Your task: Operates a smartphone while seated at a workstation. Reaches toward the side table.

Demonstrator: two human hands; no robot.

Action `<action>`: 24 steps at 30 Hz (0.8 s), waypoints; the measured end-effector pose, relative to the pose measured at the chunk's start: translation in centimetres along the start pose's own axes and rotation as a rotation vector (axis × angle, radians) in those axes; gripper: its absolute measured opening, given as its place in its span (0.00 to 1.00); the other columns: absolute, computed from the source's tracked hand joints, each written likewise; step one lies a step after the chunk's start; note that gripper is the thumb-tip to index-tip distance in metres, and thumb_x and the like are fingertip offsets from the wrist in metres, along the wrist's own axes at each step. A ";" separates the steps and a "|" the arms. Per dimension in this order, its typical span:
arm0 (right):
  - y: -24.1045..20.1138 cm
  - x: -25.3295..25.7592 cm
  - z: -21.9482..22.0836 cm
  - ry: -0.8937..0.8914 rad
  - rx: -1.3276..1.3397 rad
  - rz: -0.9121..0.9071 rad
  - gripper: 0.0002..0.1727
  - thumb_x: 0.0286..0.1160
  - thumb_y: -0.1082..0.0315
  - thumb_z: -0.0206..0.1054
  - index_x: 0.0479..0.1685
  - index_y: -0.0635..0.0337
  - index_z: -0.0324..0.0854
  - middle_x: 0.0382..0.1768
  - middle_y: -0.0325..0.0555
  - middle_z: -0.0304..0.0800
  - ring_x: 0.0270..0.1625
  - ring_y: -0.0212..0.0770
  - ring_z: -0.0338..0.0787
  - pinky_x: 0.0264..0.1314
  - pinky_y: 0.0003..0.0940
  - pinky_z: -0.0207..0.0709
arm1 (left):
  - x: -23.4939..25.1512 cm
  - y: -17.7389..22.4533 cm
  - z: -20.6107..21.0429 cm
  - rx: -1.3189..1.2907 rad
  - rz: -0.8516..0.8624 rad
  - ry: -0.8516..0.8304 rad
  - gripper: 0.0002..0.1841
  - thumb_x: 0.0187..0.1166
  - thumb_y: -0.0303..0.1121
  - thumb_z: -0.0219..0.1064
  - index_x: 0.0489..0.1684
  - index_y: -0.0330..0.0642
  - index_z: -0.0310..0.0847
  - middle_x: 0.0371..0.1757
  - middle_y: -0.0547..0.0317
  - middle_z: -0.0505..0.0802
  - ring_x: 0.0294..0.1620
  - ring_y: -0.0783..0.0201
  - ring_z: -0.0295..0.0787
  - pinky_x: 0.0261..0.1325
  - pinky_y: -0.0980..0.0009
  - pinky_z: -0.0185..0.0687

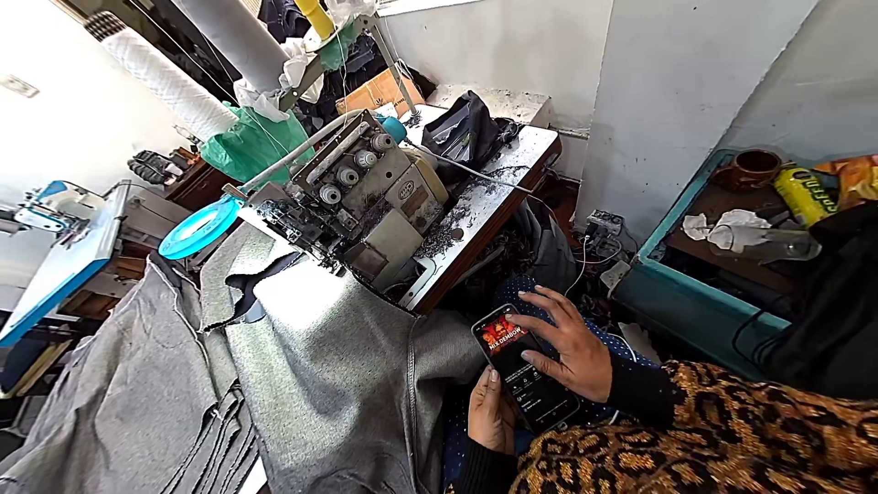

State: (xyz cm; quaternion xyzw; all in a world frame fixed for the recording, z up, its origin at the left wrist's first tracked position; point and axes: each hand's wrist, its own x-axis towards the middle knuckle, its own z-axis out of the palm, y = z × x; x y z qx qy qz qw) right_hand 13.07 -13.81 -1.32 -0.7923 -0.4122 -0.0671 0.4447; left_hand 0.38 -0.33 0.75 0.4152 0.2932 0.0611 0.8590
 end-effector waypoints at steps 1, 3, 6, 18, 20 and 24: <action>0.0 -0.1 0.0 -0.011 0.012 0.012 0.30 0.83 0.37 0.53 0.72 0.42 0.85 0.79 0.55 0.78 0.86 0.68 0.66 0.82 0.69 0.61 | 0.0 0.0 0.0 -0.004 -0.001 -0.003 0.20 0.94 0.29 0.36 0.69 0.28 0.70 0.48 0.46 0.96 0.46 0.58 0.97 0.53 0.61 0.93; -0.1 -0.2 -0.1 -0.029 0.029 0.036 0.31 0.82 0.37 0.53 0.73 0.44 0.84 0.79 0.55 0.78 0.86 0.67 0.67 0.82 0.67 0.62 | 0.0 0.0 0.0 -0.011 -0.002 -0.007 0.20 0.94 0.29 0.36 0.69 0.28 0.70 0.49 0.46 0.96 0.46 0.57 0.97 0.53 0.61 0.93; 0.0 -0.4 -0.2 -0.044 0.041 0.054 0.32 0.82 0.37 0.53 0.72 0.47 0.84 0.78 0.55 0.78 0.86 0.66 0.68 0.83 0.65 0.62 | 0.0 0.0 0.0 -0.015 -0.002 -0.010 0.20 0.94 0.29 0.36 0.69 0.28 0.69 0.49 0.46 0.96 0.46 0.57 0.97 0.53 0.61 0.93; -0.2 -0.6 -0.9 -0.141 0.381 0.370 0.32 0.82 0.49 0.59 0.80 0.60 0.73 0.75 0.51 0.81 0.80 0.45 0.78 0.81 0.45 0.71 | 0.0 0.0 0.0 -0.004 -0.009 0.002 0.20 0.94 0.29 0.35 0.70 0.28 0.68 0.49 0.45 0.95 0.46 0.56 0.97 0.53 0.60 0.93; 0.0 -0.6 -1.1 -0.220 0.593 0.599 0.29 0.83 0.55 0.58 0.79 0.62 0.70 0.63 0.50 0.88 0.65 0.39 0.88 0.72 0.40 0.79 | 0.0 0.0 0.0 -0.009 -0.016 0.008 0.20 0.94 0.28 0.35 0.70 0.28 0.68 0.48 0.45 0.95 0.46 0.56 0.97 0.53 0.60 0.93; 0.3 -1.7 -0.8 -0.368 0.782 0.775 0.21 0.87 0.58 0.53 0.65 0.65 0.79 0.51 0.44 0.87 0.51 0.29 0.86 0.58 0.31 0.79 | 0.1 0.0 -0.1 -0.023 -0.022 0.018 0.20 0.95 0.29 0.35 0.70 0.28 0.68 0.48 0.45 0.95 0.46 0.56 0.97 0.53 0.60 0.93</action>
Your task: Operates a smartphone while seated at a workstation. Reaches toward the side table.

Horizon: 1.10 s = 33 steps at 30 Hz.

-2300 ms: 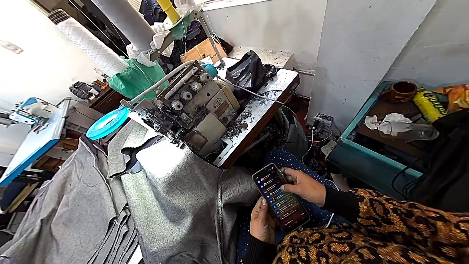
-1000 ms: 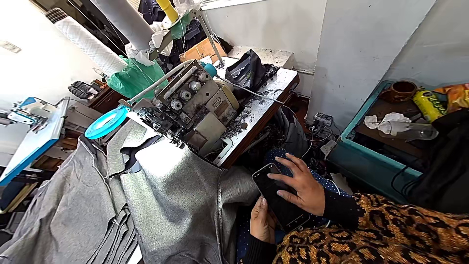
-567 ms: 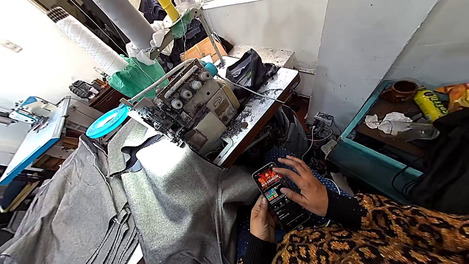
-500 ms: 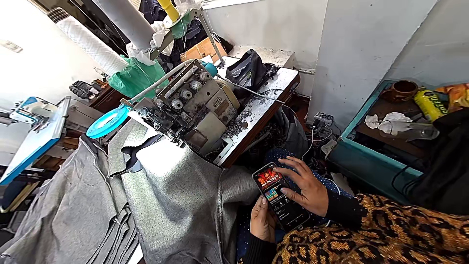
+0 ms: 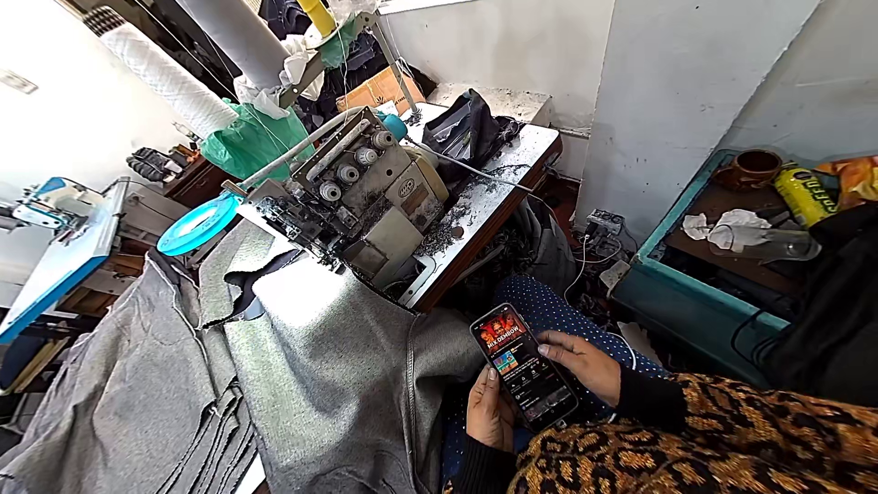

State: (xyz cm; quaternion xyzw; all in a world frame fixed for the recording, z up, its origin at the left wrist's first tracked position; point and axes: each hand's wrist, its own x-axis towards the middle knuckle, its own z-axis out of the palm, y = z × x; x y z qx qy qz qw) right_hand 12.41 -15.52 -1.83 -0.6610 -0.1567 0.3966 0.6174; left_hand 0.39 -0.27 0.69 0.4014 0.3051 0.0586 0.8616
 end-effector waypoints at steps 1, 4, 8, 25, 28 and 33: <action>0.3 -0.1 0.1 -0.027 0.011 0.009 0.20 0.86 0.59 0.55 0.62 0.65 0.81 0.50 0.42 0.88 0.51 0.27 0.86 0.59 0.30 0.79 | 0.0 0.0 0.0 0.001 0.000 0.003 0.20 0.95 0.29 0.35 0.70 0.28 0.68 0.48 0.46 0.95 0.45 0.56 0.97 0.53 0.60 0.93; -0.5 -0.5 0.4 -0.082 0.066 0.051 0.17 0.79 0.67 0.63 0.62 0.66 0.79 0.50 0.42 0.89 0.51 0.27 0.89 0.60 0.28 0.82 | 0.0 0.0 0.1 0.002 -0.002 0.006 0.20 0.94 0.29 0.35 0.71 0.28 0.68 0.48 0.46 0.95 0.46 0.56 0.97 0.53 0.60 0.93; -0.7 -0.3 0.6 -0.075 0.020 0.061 0.17 0.75 0.71 0.64 0.62 0.66 0.79 0.50 0.45 0.91 0.50 0.29 0.90 0.60 0.30 0.83 | 0.1 -0.1 0.0 -0.003 0.005 0.003 0.20 0.94 0.29 0.35 0.70 0.28 0.68 0.48 0.45 0.95 0.46 0.56 0.97 0.52 0.60 0.93; 0.1 0.0 0.3 -0.027 -0.080 -0.019 0.15 0.85 0.60 0.55 0.44 0.60 0.84 0.35 0.34 0.85 0.39 0.23 0.83 0.49 0.28 0.76 | 0.0 0.0 0.3 -0.004 0.009 0.026 0.20 0.94 0.29 0.35 0.72 0.28 0.67 0.49 0.46 0.95 0.47 0.58 0.96 0.54 0.61 0.93; -0.7 -0.2 0.4 -0.051 -0.039 0.032 0.11 0.77 0.68 0.61 0.49 0.63 0.84 0.40 0.37 0.88 0.43 0.25 0.87 0.53 0.28 0.80 | 0.0 -0.1 0.2 -0.003 0.015 0.015 0.20 0.94 0.29 0.35 0.71 0.28 0.67 0.50 0.46 0.95 0.47 0.58 0.96 0.55 0.61 0.92; -0.1 -0.1 0.4 -0.027 -0.073 -0.004 0.16 0.87 0.61 0.54 0.48 0.62 0.85 0.40 0.37 0.88 0.44 0.24 0.85 0.54 0.29 0.78 | 0.1 -0.1 0.2 0.000 0.018 0.016 0.20 0.94 0.29 0.36 0.71 0.28 0.68 0.50 0.47 0.95 0.49 0.58 0.96 0.56 0.61 0.92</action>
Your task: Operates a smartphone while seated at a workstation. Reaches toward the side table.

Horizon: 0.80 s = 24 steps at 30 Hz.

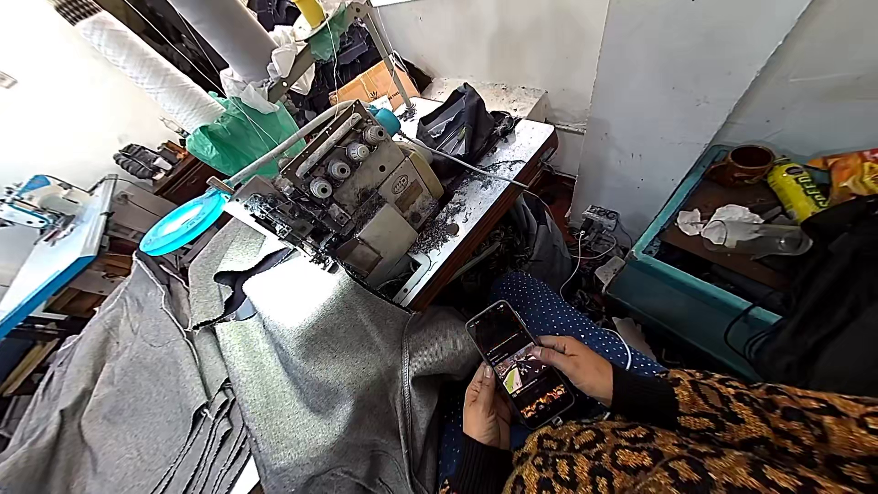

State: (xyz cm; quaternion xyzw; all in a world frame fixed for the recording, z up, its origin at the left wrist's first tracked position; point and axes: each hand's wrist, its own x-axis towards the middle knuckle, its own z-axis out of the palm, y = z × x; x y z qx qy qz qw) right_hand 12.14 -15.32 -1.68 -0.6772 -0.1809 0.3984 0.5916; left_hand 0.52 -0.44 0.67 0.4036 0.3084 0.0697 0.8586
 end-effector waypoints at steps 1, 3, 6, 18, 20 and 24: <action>0.1 0.0 0.0 0.001 -0.008 -0.009 0.18 0.88 0.60 0.53 0.48 0.62 0.85 0.40 0.38 0.87 0.44 0.24 0.85 0.55 0.30 0.77 | 0.0 0.0 0.0 0.001 0.002 -0.002 0.20 0.94 0.28 0.35 0.71 0.28 0.68 0.51 0.47 0.94 0.49 0.59 0.96 0.56 0.62 0.91; 0.1 0.0 0.0 -0.004 0.001 0.002 0.16 0.86 0.61 0.55 0.48 0.61 0.85 0.39 0.37 0.88 0.43 0.24 0.86 0.53 0.29 0.79 | 0.0 0.0 0.0 -0.001 0.002 -0.002 0.20 0.94 0.29 0.36 0.71 0.28 0.68 0.51 0.48 0.94 0.49 0.60 0.96 0.56 0.63 0.91; -0.3 0.0 0.1 -0.018 0.032 0.043 0.11 0.79 0.66 0.59 0.48 0.62 0.84 0.39 0.38 0.88 0.43 0.26 0.87 0.52 0.29 0.80 | 0.0 0.0 -0.1 0.001 0.000 -0.003 0.20 0.93 0.29 0.36 0.70 0.28 0.68 0.49 0.47 0.95 0.47 0.58 0.96 0.54 0.62 0.93; -0.7 -0.2 0.1 -0.019 0.067 0.069 0.11 0.79 0.67 0.57 0.49 0.61 0.84 0.39 0.37 0.89 0.42 0.25 0.89 0.52 0.28 0.82 | 0.0 0.0 -0.2 0.010 -0.002 -0.011 0.20 0.93 0.29 0.35 0.71 0.28 0.68 0.50 0.47 0.95 0.47 0.58 0.96 0.54 0.61 0.92; -0.6 -0.1 0.1 -0.018 0.061 0.052 0.11 0.78 0.66 0.58 0.48 0.61 0.84 0.39 0.37 0.89 0.42 0.26 0.88 0.52 0.29 0.81 | 0.0 0.1 0.0 0.022 -0.011 -0.002 0.20 0.94 0.29 0.35 0.70 0.28 0.68 0.48 0.46 0.95 0.46 0.58 0.97 0.53 0.61 0.93; -0.1 0.0 0.1 -0.009 0.065 0.007 0.15 0.83 0.60 0.56 0.47 0.59 0.85 0.38 0.34 0.89 0.43 0.23 0.88 0.54 0.28 0.81 | -0.1 0.2 0.0 0.016 -0.012 -0.005 0.20 0.94 0.29 0.35 0.69 0.28 0.69 0.47 0.47 0.95 0.45 0.57 0.97 0.53 0.61 0.93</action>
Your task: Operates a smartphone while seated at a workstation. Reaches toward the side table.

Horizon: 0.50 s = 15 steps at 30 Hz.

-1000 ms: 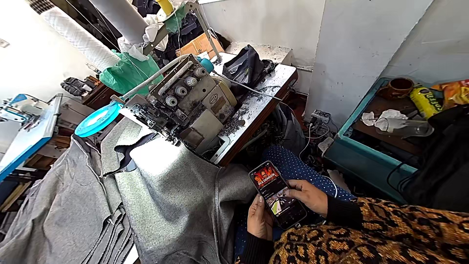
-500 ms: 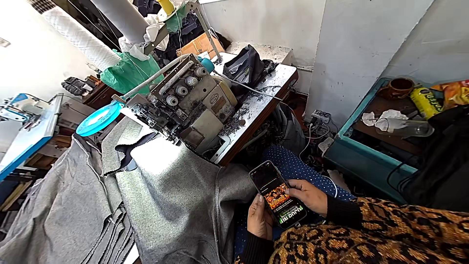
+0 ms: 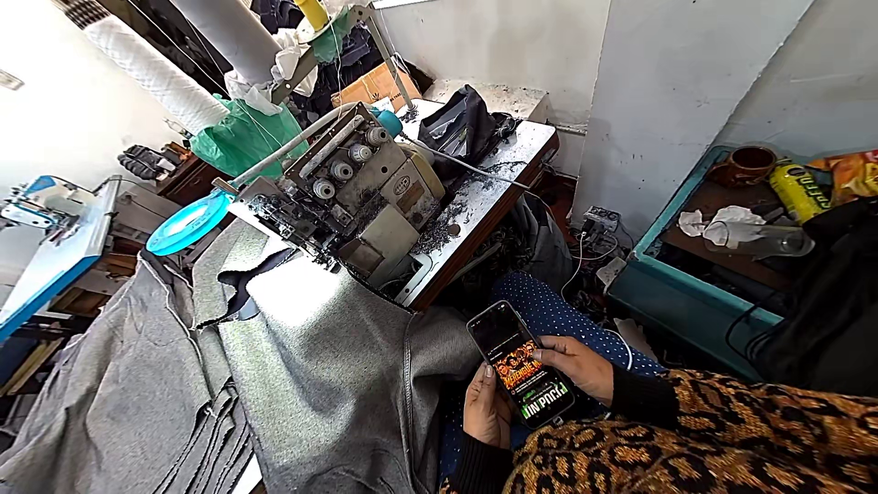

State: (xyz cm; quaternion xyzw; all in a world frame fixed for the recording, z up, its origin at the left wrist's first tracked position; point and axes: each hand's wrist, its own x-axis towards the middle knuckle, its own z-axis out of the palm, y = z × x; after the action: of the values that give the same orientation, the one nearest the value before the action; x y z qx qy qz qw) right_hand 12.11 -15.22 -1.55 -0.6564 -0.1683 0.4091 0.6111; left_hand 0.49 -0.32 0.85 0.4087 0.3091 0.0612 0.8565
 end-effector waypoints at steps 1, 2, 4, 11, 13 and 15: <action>0.1 0.0 0.0 0.004 -0.007 -0.014 0.16 0.84 0.59 0.55 0.47 0.59 0.85 0.38 0.34 0.88 0.43 0.23 0.87 0.54 0.29 0.79 | 0.0 0.0 0.0 -0.004 0.002 -0.003 0.20 0.94 0.29 0.35 0.69 0.28 0.69 0.47 0.47 0.95 0.45 0.58 0.97 0.53 0.61 0.93; 0.2 0.1 0.0 0.010 -0.015 -0.025 0.17 0.85 0.58 0.54 0.46 0.59 0.85 0.38 0.34 0.88 0.43 0.22 0.87 0.54 0.28 0.79 | 0.0 0.0 0.0 -0.007 0.003 -0.006 0.20 0.94 0.29 0.35 0.69 0.28 0.69 0.48 0.47 0.95 0.45 0.58 0.97 0.53 0.61 0.93; 0.4 0.1 -0.1 0.013 -0.022 -0.037 0.18 0.86 0.57 0.52 0.45 0.59 0.85 0.37 0.33 0.87 0.43 0.22 0.86 0.54 0.28 0.79 | 0.1 -0.1 0.0 -0.008 0.004 -0.004 0.20 0.94 0.29 0.35 0.69 0.28 0.69 0.48 0.47 0.95 0.45 0.58 0.97 0.53 0.61 0.93; -0.7 -0.3 0.1 -0.027 0.028 0.058 0.12 0.74 0.70 0.61 0.52 0.62 0.83 0.43 0.38 0.91 0.45 0.25 0.89 0.55 0.27 0.82 | 0.0 -0.1 0.0 -0.010 -0.002 0.009 0.20 0.94 0.29 0.35 0.68 0.28 0.69 0.47 0.47 0.95 0.45 0.58 0.97 0.53 0.61 0.93; -0.8 -0.3 0.1 -0.029 0.017 0.070 0.14 0.72 0.72 0.62 0.54 0.63 0.83 0.44 0.40 0.91 0.46 0.26 0.90 0.56 0.28 0.82 | 0.0 -0.1 0.0 -0.006 -0.003 0.006 0.20 0.94 0.29 0.35 0.69 0.28 0.69 0.48 0.47 0.95 0.45 0.58 0.97 0.53 0.61 0.93; -0.6 -0.2 0.1 -0.017 0.002 0.064 0.12 0.81 0.68 0.59 0.53 0.63 0.84 0.43 0.40 0.91 0.45 0.27 0.89 0.55 0.29 0.82 | 0.0 -0.1 0.0 -0.004 -0.005 0.004 0.20 0.94 0.29 0.34 0.68 0.28 0.69 0.48 0.47 0.95 0.45 0.58 0.97 0.52 0.61 0.93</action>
State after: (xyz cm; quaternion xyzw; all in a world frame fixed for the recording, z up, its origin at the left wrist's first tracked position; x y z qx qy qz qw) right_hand 12.12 -15.21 -0.90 -0.6571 -0.1522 0.4342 0.5971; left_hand 0.49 -0.36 0.73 0.4063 0.3117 0.0603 0.8568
